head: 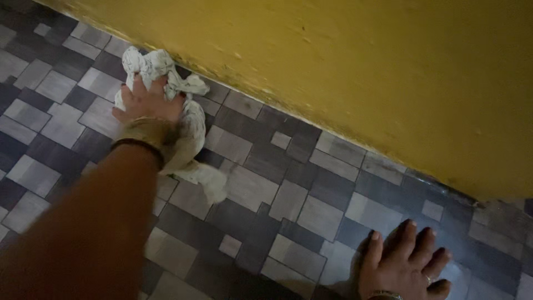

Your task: The person wipes a tiled floor with a cloth, then rinses and wrings out the cloth in a bucket of water before continuing to wipe.

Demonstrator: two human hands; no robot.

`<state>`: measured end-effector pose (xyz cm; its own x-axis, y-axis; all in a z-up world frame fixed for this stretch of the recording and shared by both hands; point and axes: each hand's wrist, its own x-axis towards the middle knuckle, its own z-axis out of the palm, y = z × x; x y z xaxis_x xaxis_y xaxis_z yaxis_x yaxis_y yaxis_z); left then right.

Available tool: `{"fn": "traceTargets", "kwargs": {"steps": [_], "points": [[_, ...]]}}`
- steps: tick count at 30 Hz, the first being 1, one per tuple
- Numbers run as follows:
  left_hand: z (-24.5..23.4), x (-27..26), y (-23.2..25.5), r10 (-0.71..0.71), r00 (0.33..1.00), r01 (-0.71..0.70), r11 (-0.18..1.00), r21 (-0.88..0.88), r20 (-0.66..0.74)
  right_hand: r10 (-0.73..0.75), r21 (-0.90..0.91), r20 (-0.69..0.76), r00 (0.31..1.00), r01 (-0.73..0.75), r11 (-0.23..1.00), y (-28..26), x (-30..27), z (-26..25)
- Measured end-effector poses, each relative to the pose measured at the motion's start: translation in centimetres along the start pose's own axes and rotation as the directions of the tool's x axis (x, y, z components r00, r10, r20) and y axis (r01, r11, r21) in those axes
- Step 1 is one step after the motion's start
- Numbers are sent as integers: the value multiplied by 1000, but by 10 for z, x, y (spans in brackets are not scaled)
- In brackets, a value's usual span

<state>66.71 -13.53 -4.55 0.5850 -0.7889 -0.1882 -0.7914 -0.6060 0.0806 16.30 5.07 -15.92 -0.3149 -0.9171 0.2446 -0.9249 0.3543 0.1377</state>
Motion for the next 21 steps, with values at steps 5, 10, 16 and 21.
{"fn": "traceTargets", "kwargs": {"steps": [5, 10, 16, 21], "points": [[6, -6, 15, -131, 987, 115, 981, 158, 91, -49, 269, -177, 983, 96, 958, 7, -3, 48], [13, -45, 58, 57, 992, -77, 979, 189, 113, -268, 86, -378, 886, 322, 943, 2, 12, 14], [12, -114, 116, 175, 978, -187, 977, 104, 115, -532, -28, -417, 737, 575, 818, -9, 17, -43], [11, -173, 150, 392, 905, -394, 919, -23, 163, -444, -15, -506, 739, 507, 862, -20, 9, -41]]}}
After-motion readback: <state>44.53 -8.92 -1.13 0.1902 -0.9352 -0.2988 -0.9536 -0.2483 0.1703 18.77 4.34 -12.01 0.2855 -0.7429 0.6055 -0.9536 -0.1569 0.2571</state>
